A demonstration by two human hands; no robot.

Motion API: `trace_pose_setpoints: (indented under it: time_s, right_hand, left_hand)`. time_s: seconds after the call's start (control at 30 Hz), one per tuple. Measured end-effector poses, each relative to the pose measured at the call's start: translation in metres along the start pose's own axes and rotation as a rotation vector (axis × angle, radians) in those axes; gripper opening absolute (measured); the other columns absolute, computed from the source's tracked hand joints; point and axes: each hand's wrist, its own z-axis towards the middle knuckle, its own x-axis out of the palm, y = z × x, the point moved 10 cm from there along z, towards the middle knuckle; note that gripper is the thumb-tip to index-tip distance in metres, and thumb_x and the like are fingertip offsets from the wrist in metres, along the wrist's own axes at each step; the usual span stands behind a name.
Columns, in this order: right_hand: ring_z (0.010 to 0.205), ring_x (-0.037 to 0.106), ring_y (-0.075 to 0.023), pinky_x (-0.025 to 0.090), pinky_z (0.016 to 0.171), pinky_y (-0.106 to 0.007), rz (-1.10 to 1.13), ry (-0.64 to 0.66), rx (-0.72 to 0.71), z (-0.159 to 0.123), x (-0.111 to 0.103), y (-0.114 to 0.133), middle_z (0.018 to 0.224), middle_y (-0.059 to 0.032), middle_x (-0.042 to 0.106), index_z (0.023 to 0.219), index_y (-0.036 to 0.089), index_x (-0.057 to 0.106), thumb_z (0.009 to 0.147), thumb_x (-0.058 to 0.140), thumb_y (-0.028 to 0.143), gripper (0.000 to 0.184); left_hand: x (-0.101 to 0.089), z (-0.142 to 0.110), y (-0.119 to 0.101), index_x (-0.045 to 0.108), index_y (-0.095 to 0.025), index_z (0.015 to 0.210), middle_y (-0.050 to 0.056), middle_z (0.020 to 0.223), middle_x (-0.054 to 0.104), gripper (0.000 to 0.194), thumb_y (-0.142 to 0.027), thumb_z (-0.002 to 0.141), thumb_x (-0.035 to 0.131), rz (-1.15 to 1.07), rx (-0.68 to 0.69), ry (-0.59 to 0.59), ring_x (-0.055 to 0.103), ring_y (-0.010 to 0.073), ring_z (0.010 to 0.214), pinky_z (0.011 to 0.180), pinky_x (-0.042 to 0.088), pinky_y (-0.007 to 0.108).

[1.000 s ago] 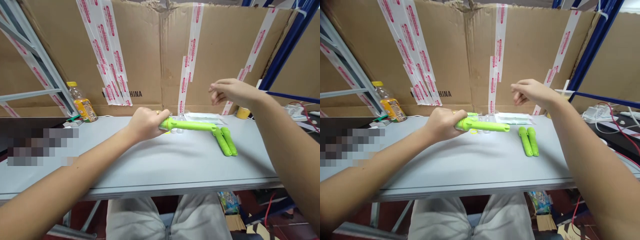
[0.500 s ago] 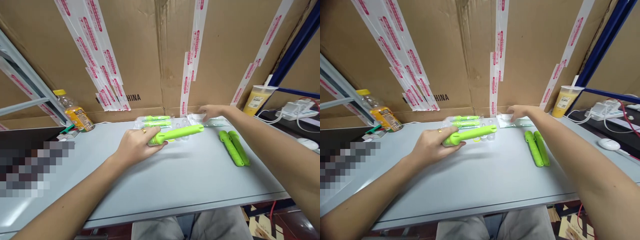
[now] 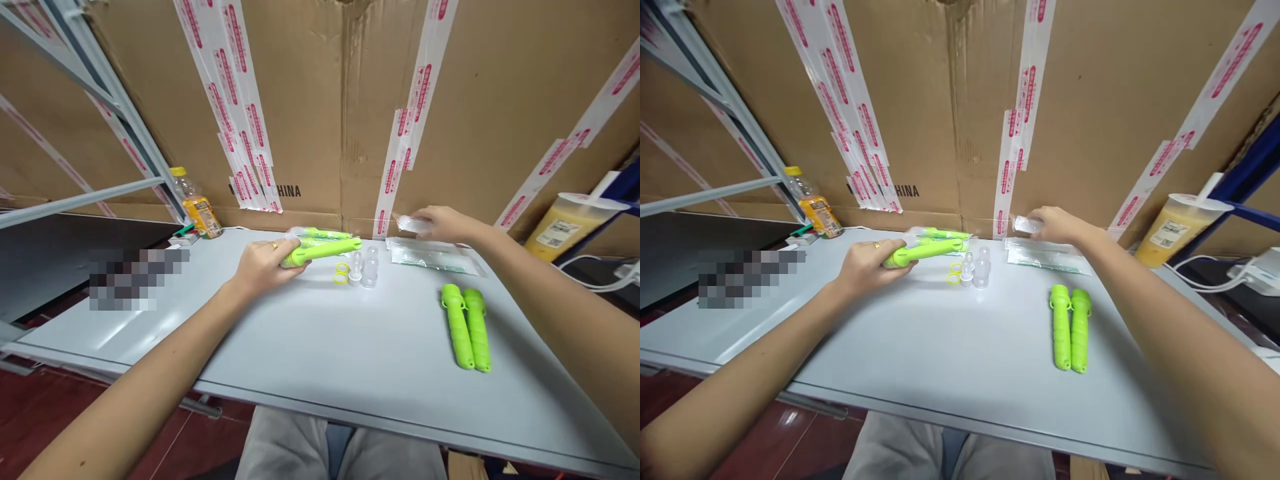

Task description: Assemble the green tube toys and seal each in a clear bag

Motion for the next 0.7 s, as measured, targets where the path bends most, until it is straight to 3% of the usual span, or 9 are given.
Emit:
trace_pose_setpoints:
  time_s: [0.13, 0.27, 0.33, 0.43, 0.57, 0.7]
  right_hand:
    - [0.106, 0.058, -0.0332, 0.043, 0.089, -0.043, -0.221, -0.244, -0.088, -0.032, -0.043, 0.057, 0.122, -0.0178, 0.060, 0.135, 0.016, 0.057, 0.084, 0.060, 0.046, 0.059]
    - [0.099, 0.054, -0.0322, 0.040, 0.080, -0.040, -0.379, -0.364, -0.155, -0.066, -0.052, 0.122, 0.107, -0.0162, 0.061, 0.129, 0.016, 0.058, 0.084, 0.061, 0.036, 0.050]
    - [0.093, 0.053, -0.0308, 0.038, 0.076, -0.038, -0.409, -0.417, -0.157, -0.078, -0.055, 0.144, 0.103, -0.0161, 0.059, 0.120, 0.014, 0.062, 0.084, 0.060, 0.034, 0.041]
    - [0.090, 0.052, -0.0293, 0.036, 0.074, -0.037, -0.389, -0.498, -0.110, -0.087, -0.060, 0.161, 0.102, -0.0157, 0.058, 0.116, 0.012, 0.062, 0.084, 0.058, 0.030, 0.036]
    - [0.092, 0.052, -0.0291, 0.035, 0.075, -0.036, -0.319, -0.578, -0.023, -0.090, -0.065, 0.165, 0.103, -0.0146, 0.058, 0.126, 0.014, 0.058, 0.084, 0.058, 0.025, 0.043]
    - [0.093, 0.052, -0.0295, 0.034, 0.076, -0.037, -0.301, -0.579, 0.038, -0.088, -0.059, 0.165, 0.104, -0.0150, 0.058, 0.128, 0.015, 0.058, 0.086, 0.057, 0.025, 0.044]
  left_hand:
    - [-0.018, 0.004, -0.004, 0.066, -0.021, 0.096, 0.003, 0.071, 0.071, 0.030, -0.048, 0.084, 0.059, -0.050, -0.071, -0.048, 0.063, 0.0145, 0.058, 0.059, 0.040, 0.024]
    - [-0.047, 0.023, -0.035, 0.067, -0.022, 0.101, 0.002, 0.076, 0.071, 0.032, -0.047, 0.084, 0.059, -0.071, -0.008, -0.089, 0.063, 0.0148, 0.061, 0.057, 0.037, 0.025]
    - [-0.055, 0.036, -0.045, 0.067, -0.024, 0.103, 0.002, 0.072, 0.069, 0.032, -0.048, 0.085, 0.057, -0.013, 0.004, -0.044, 0.063, 0.0170, 0.062, 0.054, 0.032, 0.026]
    - [-0.058, 0.051, -0.045, 0.068, -0.025, 0.104, 0.003, 0.075, 0.070, 0.031, -0.048, 0.086, 0.056, 0.052, 0.026, 0.044, 0.064, 0.0205, 0.065, 0.053, 0.028, 0.028]
    - [-0.053, 0.056, -0.022, 0.067, -0.026, 0.108, 0.005, 0.079, 0.072, 0.031, -0.047, 0.086, 0.057, 0.107, 0.060, 0.096, 0.066, 0.0239, 0.068, 0.055, 0.028, 0.029]
    - [-0.040, 0.053, -0.002, 0.066, -0.026, 0.110, 0.006, 0.081, 0.072, 0.033, -0.048, 0.087, 0.056, 0.140, 0.093, 0.141, 0.067, 0.0260, 0.070, 0.056, 0.028, 0.030]
